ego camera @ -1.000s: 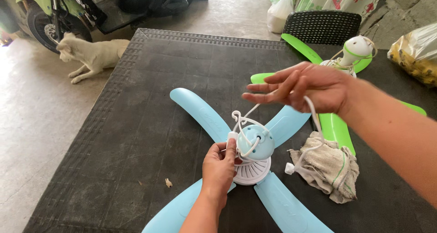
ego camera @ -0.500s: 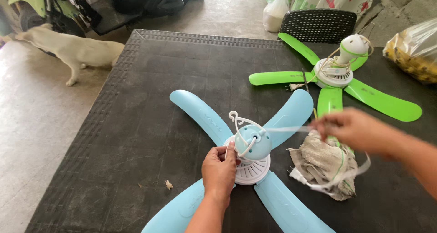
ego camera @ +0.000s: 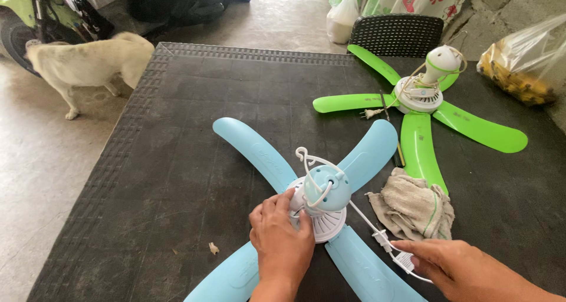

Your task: The person wipes light blue fan blades with a cloth and attaches them one by one to a small electric fan motor on a table. The person secures each blade and then wraps the power cord around the fan body.

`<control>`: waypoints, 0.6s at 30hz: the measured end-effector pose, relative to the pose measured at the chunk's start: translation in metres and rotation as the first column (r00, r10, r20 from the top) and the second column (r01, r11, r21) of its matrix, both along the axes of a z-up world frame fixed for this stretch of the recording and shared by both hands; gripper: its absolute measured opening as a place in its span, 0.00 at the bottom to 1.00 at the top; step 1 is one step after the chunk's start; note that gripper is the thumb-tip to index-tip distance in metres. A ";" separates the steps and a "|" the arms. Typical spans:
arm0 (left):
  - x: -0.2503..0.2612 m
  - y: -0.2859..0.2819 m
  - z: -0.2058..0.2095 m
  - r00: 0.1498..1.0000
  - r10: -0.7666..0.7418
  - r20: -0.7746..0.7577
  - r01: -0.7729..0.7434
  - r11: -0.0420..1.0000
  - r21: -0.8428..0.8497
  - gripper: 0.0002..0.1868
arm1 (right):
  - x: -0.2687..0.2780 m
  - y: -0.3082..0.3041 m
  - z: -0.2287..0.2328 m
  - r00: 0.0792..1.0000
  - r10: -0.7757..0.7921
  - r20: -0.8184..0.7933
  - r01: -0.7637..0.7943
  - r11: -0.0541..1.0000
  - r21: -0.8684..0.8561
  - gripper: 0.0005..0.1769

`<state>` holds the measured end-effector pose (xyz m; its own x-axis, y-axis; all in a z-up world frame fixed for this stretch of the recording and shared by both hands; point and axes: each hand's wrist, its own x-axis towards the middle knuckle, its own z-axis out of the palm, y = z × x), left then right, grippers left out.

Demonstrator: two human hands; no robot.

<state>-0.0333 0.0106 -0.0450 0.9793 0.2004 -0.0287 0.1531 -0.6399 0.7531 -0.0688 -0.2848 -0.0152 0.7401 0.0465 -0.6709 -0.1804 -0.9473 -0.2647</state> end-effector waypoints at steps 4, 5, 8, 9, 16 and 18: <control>-0.005 0.010 0.012 0.955 -0.114 -0.274 0.082 0.989 -0.125 0.46 | -0.001 -0.017 -0.021 0.938 0.328 -0.108 -0.341 0.931 -0.133 0.41; -0.005 0.009 0.015 0.948 -0.108 -0.300 0.080 0.991 -0.103 0.47 | -0.004 -0.018 -0.027 0.937 0.327 -0.122 -0.328 0.945 0.015 0.42; -0.004 0.003 0.019 0.932 -0.096 -0.348 0.081 0.995 -0.059 0.48 | -0.012 -0.011 -0.030 0.923 0.343 -0.174 -0.294 0.921 0.256 0.41; -0.004 0.001 0.019 0.933 -0.096 -0.346 0.082 0.995 -0.054 0.48 | -0.015 0.002 -0.030 0.913 0.356 -0.200 -0.316 0.926 0.208 0.37; -0.004 0.000 0.007 0.944 -0.123 -0.305 0.104 0.992 -0.079 0.47 | 0.008 0.135 0.038 0.753 0.658 -0.015 -0.658 0.753 0.024 0.09; -0.005 0.006 -0.001 0.960 -0.139 -0.242 0.116 0.987 -0.109 0.46 | 0.019 0.166 0.062 0.747 0.659 0.090 -0.659 0.751 -0.037 0.11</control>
<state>-0.0382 0.0170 -0.0461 0.9564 0.0593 -0.2861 0.2640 -0.5952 0.7590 -0.0501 -0.1189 0.0465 0.5832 0.5441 -0.6031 0.5139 -0.8222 -0.2448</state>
